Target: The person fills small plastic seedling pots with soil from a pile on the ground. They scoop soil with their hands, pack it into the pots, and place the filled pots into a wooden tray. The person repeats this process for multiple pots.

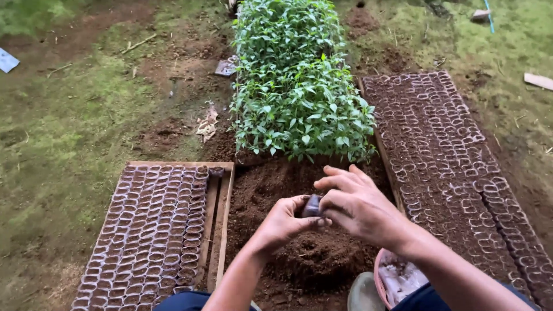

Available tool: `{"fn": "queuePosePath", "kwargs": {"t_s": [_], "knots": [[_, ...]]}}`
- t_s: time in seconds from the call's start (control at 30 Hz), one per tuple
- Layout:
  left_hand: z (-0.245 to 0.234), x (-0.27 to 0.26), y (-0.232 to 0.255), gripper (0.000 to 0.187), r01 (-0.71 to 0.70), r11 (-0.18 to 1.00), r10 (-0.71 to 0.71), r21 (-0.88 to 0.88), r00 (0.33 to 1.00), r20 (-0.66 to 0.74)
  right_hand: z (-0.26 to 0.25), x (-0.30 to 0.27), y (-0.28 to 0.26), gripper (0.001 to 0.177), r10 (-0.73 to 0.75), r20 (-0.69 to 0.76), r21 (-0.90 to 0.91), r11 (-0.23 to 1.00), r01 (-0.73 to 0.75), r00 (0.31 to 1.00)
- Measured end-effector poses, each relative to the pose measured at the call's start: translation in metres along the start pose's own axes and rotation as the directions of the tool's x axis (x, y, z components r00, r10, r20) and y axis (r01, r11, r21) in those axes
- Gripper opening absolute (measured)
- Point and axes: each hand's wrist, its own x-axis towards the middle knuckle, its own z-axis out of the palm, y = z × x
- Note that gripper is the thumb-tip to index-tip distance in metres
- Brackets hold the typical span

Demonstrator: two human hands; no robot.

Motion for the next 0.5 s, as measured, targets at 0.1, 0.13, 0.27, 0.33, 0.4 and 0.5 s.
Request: {"fn": "queuePosePath", "kwargs": {"t_s": [0.1, 0.13, 0.27, 0.33, 0.4, 0.5], "knots": [[-0.003, -0.014, 0.023, 0.063, 0.161, 0.938, -0.122, -0.307, 0.982, 0.144, -0.008, 0.002, 0.002, 0.014, -0.019, -0.131, 0.262, 0.964, 0.053, 0.991], [-0.005, -0.012, 0.017, 0.063, 0.166, 0.937, -0.127, -0.307, 0.981, 0.145, -0.014, 0.002, -0.001, 0.014, -0.015, -0.130, 0.265, 0.963, 0.049, 0.991], [-0.007, -0.009, 0.006, 0.070, 0.184, 0.791, -0.027, -0.583, 0.963, 0.268, -0.026, 0.002, -0.004, 0.016, -0.063, -0.098, 0.368, 0.925, 0.095, 0.993], [-0.009, -0.009, 0.006, 0.074, 0.180, 0.806, 0.010, -0.563, 0.948, 0.319, -0.027, 0.002, -0.001, 0.015, -0.088, -0.082, 0.385, 0.916, 0.113, 0.993], [-0.011, -0.009, 0.005, 0.080, 0.225, 0.704, 0.079, -0.673, 0.918, 0.389, -0.026, 0.001, 0.003, 0.026, -0.128, -0.042, 0.366, 0.921, 0.134, 0.991], [-0.020, -0.003, -0.006, 0.078, 0.206, 0.761, 0.077, -0.615, 0.913, 0.401, -0.026, 0.001, 0.006, 0.031, -0.107, -0.036, 0.375, 0.920, 0.113, 0.994]]}}
